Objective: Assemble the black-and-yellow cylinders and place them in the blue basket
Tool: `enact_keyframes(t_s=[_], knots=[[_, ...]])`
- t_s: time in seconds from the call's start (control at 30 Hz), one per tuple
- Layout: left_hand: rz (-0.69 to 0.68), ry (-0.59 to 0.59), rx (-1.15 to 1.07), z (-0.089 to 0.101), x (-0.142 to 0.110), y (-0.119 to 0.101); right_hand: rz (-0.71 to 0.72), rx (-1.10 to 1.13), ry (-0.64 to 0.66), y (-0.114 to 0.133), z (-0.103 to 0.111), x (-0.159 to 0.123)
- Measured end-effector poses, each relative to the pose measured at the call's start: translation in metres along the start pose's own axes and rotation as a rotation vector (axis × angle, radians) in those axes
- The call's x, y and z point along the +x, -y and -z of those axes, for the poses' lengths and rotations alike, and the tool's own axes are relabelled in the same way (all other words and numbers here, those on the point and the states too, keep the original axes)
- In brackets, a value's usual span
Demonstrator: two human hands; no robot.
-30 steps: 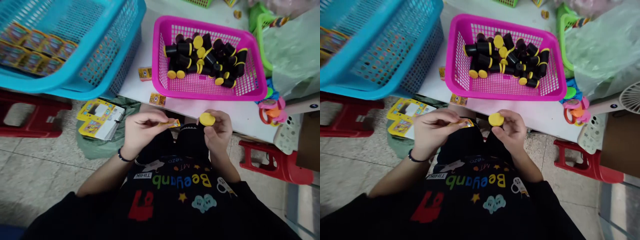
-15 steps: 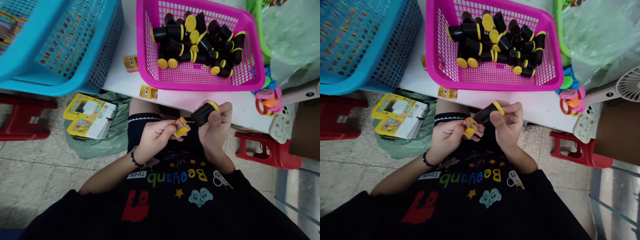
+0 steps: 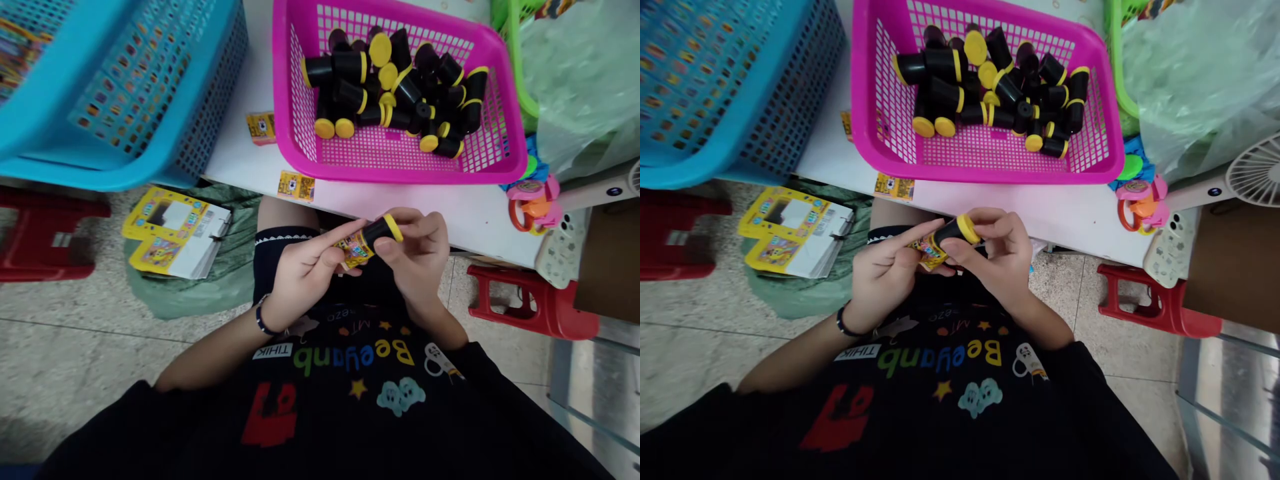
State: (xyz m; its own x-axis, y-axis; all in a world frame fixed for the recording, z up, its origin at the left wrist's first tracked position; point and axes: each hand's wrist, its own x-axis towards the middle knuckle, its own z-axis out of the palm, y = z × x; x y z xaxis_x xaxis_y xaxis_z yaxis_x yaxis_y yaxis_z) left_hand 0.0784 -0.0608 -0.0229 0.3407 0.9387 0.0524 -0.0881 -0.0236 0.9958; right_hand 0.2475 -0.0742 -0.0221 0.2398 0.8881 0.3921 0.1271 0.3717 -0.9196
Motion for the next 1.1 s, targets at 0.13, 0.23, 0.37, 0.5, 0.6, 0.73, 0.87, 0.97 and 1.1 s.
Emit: enact_keyframes(t_s=[0.13,0.23,0.37,0.5,0.6,0.73,0.87,0.97,1.1], knots=[[-0.048,0.071,0.098,0.012,0.007,-0.011,0.024,0.073,0.112,0.002,0.007,0.001],[0.034,0.104,-0.081,0.02,0.007,-0.015,0.021,0.067,0.193,0.003,0.009,0.002],[0.113,0.118,-0.245,0.021,0.005,-0.013,0.062,0.109,0.25,0.003,0.008,0.002],[0.175,0.107,-0.289,0.018,0.006,-0.01,0.094,0.148,0.34,0.001,0.009,0.002],[0.204,0.161,-0.372,0.018,0.008,-0.008,0.104,0.075,0.432,0.002,0.012,0.003],[0.242,0.204,-0.457,0.019,0.009,-0.008,0.12,-0.164,0.523,0.002,0.014,0.003],[0.273,0.225,-0.512,0.02,0.011,-0.007,0.219,-0.219,0.559,-0.001,0.015,0.007],[0.268,0.2,-0.5,0.019,0.013,-0.003,0.312,-0.388,0.539,0.001,0.017,0.011],[0.172,0.092,-0.442,0.013,0.015,0.001,0.426,-0.727,0.353,0.003,0.02,0.007]])
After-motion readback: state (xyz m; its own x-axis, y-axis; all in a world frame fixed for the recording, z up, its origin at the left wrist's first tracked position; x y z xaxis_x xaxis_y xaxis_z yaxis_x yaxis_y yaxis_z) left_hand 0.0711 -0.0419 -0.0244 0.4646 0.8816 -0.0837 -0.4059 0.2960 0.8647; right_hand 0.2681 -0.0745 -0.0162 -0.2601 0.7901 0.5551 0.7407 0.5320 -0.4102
